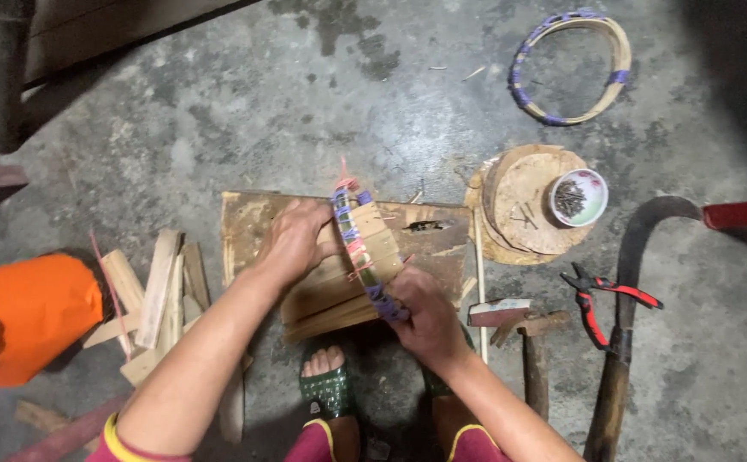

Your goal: The person is assembling a wooden structure by nailing thin slats onto a frame and using pliers for adjustments.

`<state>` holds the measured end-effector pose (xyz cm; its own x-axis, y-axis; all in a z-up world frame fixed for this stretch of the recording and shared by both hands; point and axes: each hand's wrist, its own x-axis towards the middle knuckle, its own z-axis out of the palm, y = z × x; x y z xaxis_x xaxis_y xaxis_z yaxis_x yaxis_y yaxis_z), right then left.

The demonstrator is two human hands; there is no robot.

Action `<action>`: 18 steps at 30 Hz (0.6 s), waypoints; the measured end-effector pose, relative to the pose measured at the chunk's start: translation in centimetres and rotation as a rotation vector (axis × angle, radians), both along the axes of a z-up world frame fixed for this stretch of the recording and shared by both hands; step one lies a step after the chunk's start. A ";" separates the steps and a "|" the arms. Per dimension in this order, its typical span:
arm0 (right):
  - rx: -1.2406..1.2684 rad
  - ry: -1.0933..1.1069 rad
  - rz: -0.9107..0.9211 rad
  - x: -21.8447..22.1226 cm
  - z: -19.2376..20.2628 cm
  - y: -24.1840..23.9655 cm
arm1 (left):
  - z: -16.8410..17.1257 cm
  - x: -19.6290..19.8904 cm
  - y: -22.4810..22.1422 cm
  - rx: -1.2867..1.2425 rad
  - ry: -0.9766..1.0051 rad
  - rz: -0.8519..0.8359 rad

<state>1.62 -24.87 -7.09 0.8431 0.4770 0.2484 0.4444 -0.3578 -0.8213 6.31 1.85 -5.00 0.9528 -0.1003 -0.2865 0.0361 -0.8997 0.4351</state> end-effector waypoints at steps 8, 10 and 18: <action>-0.030 0.193 0.037 0.5 1.7 0.5 | -0.6 2.1 1.8 0.055 0.355 0.031; -0.034 0.164 0.014 0.2 1.0 0.5 | 1.2 2.2 1.7 0.035 0.349 0.037; -0.031 0.069 -0.086 -0.6 0.6 0.7 | 6.2 -3.4 5.3 0.003 0.265 0.294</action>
<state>1.04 -24.20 -6.52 0.8959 0.4084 0.1748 0.3538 -0.4178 -0.8368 2.90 7.15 1.21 0.8338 0.1675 -0.5261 0.4034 -0.8354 0.3733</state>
